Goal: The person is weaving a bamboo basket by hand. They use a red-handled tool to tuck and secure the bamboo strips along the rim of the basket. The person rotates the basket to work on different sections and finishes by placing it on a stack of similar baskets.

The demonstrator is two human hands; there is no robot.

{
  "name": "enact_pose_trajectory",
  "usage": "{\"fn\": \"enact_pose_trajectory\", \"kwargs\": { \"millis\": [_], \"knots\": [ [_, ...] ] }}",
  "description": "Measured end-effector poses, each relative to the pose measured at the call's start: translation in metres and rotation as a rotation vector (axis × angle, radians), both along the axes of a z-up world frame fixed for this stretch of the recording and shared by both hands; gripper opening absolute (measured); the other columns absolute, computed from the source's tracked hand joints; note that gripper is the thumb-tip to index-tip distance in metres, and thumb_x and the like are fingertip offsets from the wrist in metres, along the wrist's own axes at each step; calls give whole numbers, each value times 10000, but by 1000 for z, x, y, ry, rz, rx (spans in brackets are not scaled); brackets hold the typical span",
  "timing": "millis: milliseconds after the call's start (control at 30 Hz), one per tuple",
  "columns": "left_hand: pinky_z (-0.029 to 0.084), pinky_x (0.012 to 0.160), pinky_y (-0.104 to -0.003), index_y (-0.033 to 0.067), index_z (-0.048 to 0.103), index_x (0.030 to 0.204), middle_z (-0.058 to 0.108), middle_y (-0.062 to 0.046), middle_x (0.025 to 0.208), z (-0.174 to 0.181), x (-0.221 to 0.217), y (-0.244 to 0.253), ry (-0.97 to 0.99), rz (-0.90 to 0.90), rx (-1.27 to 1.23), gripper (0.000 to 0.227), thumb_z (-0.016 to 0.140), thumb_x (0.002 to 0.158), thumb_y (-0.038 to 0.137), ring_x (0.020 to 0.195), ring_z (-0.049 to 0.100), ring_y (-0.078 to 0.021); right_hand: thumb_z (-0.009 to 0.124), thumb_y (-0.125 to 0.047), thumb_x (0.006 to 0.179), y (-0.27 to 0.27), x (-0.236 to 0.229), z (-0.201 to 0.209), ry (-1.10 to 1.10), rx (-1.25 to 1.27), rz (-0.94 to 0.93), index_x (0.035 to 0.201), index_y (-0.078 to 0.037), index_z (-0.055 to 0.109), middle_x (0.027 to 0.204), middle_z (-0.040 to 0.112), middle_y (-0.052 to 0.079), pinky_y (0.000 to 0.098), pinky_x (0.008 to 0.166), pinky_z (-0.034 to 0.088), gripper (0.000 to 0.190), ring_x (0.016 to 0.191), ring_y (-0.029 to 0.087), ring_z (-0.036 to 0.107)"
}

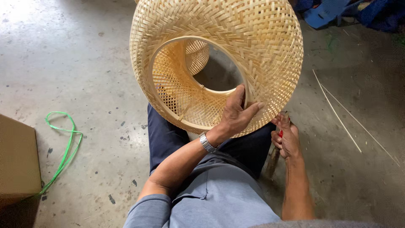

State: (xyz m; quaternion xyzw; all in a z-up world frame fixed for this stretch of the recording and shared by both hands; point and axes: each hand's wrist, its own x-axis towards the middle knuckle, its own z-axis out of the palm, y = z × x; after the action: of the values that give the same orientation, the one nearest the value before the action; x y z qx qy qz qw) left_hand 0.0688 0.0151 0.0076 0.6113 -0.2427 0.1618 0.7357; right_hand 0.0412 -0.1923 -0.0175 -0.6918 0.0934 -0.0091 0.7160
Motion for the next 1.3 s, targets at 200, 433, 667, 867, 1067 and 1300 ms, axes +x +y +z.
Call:
{"fn": "enact_pose_trajectory", "kwargs": {
  "millis": [200,433,667,867,1067,1300],
  "knots": [
    [553,732,-263,-4,519,1290,668,-47,1013,3,-10,-4,-29,24,5,417,730,937,65,869,647,-88,676,-650,852,6,0,-14,-81,68,9,1009,-41,492,939,527,57,196,302,252,656,414,13,363],
    [560,708,-313,6,558,1166,687,-92,923,-3,-14,-8,-60,176,96,334,759,919,106,814,681,-144,687,-593,881,-1,3,-31,-100,124,-17,987,-48,488,878,523,44,190,310,257,590,424,22,364],
    [548,677,-337,5,566,1170,659,-118,851,-5,-18,-11,-49,221,157,367,781,898,124,735,675,-203,685,-614,841,-4,3,-36,-95,82,-10,961,-13,489,1029,687,134,184,303,249,644,406,23,373],
    [552,688,-335,6,548,1257,649,-111,899,-6,-21,-10,-102,195,124,428,773,917,136,769,684,-202,711,-606,865,-5,0,-29,-108,83,3,1074,-19,521,1047,658,149,187,332,273,651,446,21,400],
    [541,650,-357,5,490,1371,642,-130,874,-21,-32,-20,-74,128,205,565,763,904,167,733,688,-238,737,-439,1096,-34,-9,14,-588,-679,-242,1160,22,642,857,630,67,204,497,438,475,614,59,535],
    [540,712,-458,34,480,1243,668,-181,877,-66,-38,-48,-7,-18,449,451,749,923,205,814,686,-361,824,-419,942,38,-18,95,-1017,-1543,-66,1105,-22,664,909,652,108,305,494,510,458,656,167,624]
  ]
}}
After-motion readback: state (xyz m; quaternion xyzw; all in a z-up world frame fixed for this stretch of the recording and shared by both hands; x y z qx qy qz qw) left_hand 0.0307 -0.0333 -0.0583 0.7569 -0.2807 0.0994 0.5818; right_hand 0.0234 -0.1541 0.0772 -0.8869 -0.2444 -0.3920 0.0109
